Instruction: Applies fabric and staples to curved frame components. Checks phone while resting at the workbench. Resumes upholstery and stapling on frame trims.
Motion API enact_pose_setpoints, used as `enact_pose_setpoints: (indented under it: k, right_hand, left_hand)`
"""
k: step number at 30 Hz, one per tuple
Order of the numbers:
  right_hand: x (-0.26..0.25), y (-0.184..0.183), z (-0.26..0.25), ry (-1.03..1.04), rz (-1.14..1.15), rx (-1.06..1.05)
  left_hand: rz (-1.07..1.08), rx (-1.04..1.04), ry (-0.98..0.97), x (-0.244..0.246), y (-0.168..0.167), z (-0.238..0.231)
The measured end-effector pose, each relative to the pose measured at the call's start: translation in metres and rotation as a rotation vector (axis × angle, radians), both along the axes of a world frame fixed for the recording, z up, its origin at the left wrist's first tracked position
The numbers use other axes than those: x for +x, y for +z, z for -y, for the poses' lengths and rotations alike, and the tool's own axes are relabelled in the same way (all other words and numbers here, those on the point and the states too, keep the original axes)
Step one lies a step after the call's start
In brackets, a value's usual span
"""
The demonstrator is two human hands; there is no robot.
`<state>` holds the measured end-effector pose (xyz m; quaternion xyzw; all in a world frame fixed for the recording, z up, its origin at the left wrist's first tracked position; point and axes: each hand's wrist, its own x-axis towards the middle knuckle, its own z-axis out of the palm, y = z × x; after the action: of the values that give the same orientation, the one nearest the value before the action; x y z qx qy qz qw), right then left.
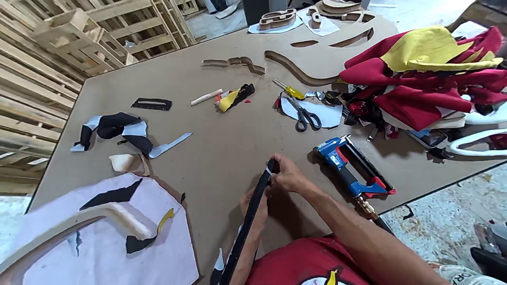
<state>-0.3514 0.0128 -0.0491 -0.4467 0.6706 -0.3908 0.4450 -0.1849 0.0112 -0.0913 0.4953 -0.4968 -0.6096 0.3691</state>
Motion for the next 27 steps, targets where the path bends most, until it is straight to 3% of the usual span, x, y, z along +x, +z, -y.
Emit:
enact_pose_setpoints:
  k: [7, 11, 16, 21, 25, 27]
  right_hand:
    - [0.003, -0.011, 0.002, 0.011, 0.175, -0.107]
    - [-0.003, -0.024, 0.023, 0.003, 0.231, -0.218]
    - [-0.038, 0.016, 0.03, -0.174, 0.18, -0.267]
    - [-0.012, 0.037, 0.018, -0.032, -0.169, -0.263]
    - [0.005, -0.017, 0.02, 0.124, -0.534, -0.097]
    - [0.006, -0.042, 0.014, 0.138, -0.645, -0.108]
  left_hand:
    - [0.319, -0.413, -0.043, 0.017, -0.002, 0.012]
    - [0.472, -0.467, -0.131, 0.024, 0.019, 0.039]
    - [0.665, -0.528, -0.151, 0.024, 0.034, 0.106]
    - [0.943, -0.732, -0.161, 0.015, -0.008, 0.167]
    - [1.019, -0.721, -0.174, 0.006, -0.009, 0.17]
    - [1.02, -0.722, -0.162, 0.008, -0.005, 0.156]
